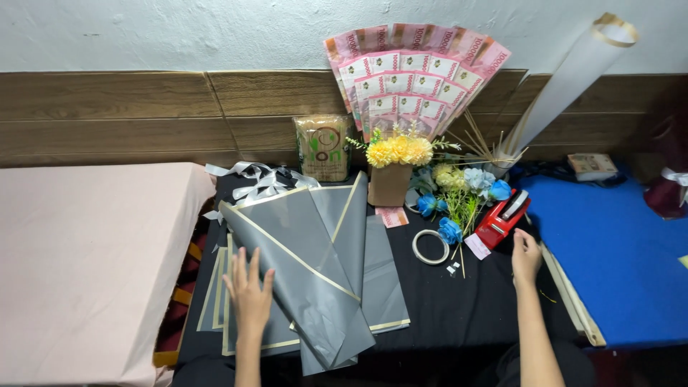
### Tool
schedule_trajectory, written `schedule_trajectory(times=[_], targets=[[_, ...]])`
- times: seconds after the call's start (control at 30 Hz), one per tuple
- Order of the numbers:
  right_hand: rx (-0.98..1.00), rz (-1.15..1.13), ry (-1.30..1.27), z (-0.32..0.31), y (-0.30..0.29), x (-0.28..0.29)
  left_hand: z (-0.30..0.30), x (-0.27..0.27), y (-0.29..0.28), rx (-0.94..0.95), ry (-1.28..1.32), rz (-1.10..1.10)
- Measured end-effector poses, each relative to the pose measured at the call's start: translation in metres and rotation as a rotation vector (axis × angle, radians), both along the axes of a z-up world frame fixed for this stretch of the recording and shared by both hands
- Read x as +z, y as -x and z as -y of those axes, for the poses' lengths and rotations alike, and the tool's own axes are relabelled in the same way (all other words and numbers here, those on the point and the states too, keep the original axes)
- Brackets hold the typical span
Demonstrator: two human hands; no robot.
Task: Wrapping a bouquet of banknotes and flowers with decorative grey paper.
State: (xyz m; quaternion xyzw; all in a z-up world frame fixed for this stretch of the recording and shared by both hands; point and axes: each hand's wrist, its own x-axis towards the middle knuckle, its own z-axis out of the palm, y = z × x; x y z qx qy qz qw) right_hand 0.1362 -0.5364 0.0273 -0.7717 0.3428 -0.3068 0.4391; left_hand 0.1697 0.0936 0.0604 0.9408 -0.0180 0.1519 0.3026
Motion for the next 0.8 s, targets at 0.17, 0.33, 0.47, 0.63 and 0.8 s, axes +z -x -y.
schedule_trajectory(times=[0.17,0.33,0.47,0.63,0.8], targets=[[-0.012,-0.059,-0.263,0.004,-0.033,-0.005,-0.035,-0.012,0.038,0.09,0.051,0.077],[-0.144,0.029,-0.743,0.012,-0.061,-0.01,-0.041,-0.021,0.055,0.127,0.087,0.036],[-0.306,-0.006,-0.822,0.017,-0.076,-0.004,-0.039,-0.018,0.057,0.106,0.127,-0.001],[-0.316,0.03,-0.829,0.019,-0.073,-0.005,-0.037,-0.019,0.056,0.103,0.169,-0.015],[-0.297,0.152,-0.746,0.006,-0.073,-0.02,-0.036,-0.018,0.056,0.081,0.182,-0.026]])
